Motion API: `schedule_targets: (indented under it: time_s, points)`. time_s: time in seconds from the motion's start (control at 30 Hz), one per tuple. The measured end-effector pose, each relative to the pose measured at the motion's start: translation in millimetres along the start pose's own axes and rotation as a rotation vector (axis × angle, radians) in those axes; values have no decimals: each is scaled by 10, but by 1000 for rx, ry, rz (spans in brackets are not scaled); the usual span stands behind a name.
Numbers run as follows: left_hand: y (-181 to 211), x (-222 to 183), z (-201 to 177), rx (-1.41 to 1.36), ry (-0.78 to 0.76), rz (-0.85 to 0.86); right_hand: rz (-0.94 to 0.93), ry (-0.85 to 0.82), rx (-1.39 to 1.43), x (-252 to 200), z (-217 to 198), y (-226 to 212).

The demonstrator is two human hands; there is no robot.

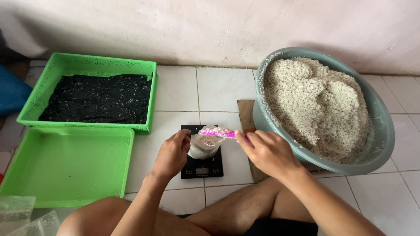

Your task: Scooping grain from a large basin into small plastic bags and weighing them on a digital scale.

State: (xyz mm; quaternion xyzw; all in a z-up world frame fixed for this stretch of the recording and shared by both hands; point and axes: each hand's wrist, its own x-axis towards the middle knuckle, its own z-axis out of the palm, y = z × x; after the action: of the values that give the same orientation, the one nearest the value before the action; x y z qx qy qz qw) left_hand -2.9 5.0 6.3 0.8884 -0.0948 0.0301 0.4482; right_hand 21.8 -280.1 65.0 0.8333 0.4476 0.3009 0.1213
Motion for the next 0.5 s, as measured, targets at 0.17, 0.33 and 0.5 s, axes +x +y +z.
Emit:
schedule_targets:
  time_s: [0.17,0.33,0.5]
  points:
    - [-21,13,14,0,5,3,146,48,147,31,-230,114]
    - [-30,9,19,3,9,-8,397,185,310,-191,-347,257]
    - [-12,-16,49,-74,140,44,791,109,381,-387,-814,521]
